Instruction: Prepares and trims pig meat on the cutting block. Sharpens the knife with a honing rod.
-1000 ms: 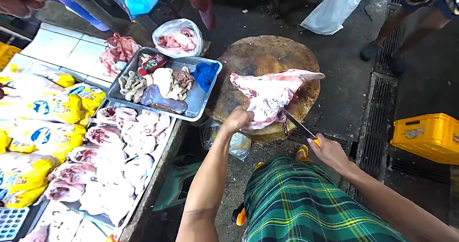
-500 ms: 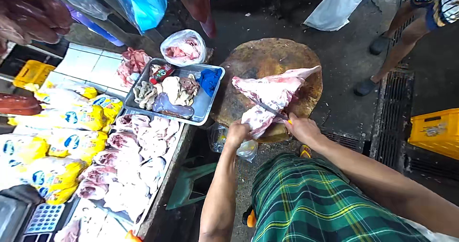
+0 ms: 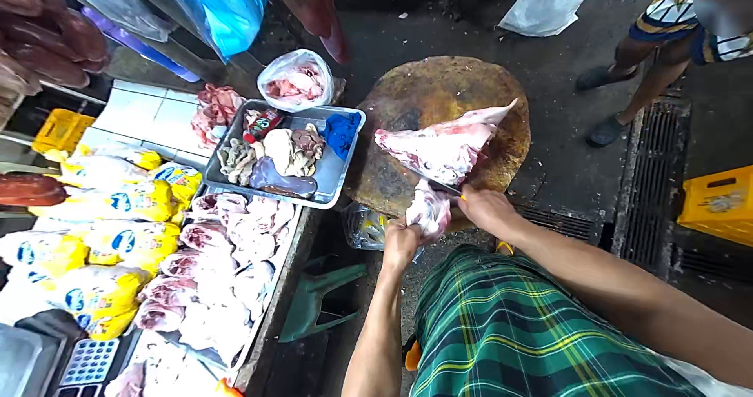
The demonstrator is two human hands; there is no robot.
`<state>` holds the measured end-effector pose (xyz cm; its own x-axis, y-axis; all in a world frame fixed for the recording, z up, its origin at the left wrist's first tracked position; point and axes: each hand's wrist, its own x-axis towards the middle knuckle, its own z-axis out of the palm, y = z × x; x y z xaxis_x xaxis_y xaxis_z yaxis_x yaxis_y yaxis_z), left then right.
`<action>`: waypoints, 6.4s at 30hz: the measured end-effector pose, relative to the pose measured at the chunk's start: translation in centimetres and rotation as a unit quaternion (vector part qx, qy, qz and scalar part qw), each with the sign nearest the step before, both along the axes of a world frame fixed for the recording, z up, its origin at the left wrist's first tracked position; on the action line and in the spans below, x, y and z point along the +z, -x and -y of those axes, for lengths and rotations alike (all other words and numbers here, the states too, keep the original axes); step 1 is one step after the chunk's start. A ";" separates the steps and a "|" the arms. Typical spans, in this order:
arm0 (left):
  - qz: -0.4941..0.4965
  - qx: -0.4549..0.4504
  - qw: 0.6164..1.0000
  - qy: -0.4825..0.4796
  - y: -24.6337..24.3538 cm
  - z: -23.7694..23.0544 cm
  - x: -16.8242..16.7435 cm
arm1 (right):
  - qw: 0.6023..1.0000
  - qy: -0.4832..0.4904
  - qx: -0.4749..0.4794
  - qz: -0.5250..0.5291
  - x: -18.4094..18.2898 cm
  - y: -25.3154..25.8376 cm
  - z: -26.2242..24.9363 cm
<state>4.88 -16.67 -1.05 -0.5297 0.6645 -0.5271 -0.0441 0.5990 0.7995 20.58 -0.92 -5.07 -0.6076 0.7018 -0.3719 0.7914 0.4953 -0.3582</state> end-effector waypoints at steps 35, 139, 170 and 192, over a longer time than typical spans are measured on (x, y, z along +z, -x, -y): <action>-0.373 -0.093 0.923 -0.018 -0.2 -26.2 3.6 | 0.919 0.171 -0.317 -0.157 -8.0 -25.6 -10.7; -0.454 -0.077 0.882 -0.106 -13.9 -16.8 3.7 | 0.928 0.194 -0.057 -0.314 1.6 -11.7 -8.6; -0.144 -0.250 0.946 -0.147 -2.1 -16.8 2.4 | 0.946 0.020 -0.253 -0.203 6.2 -5.1 -1.4; 0.148 -0.198 0.947 -0.203 4.0 -14.4 0.3 | 0.946 0.085 -0.253 -0.184 -2.3 -11.1 6.9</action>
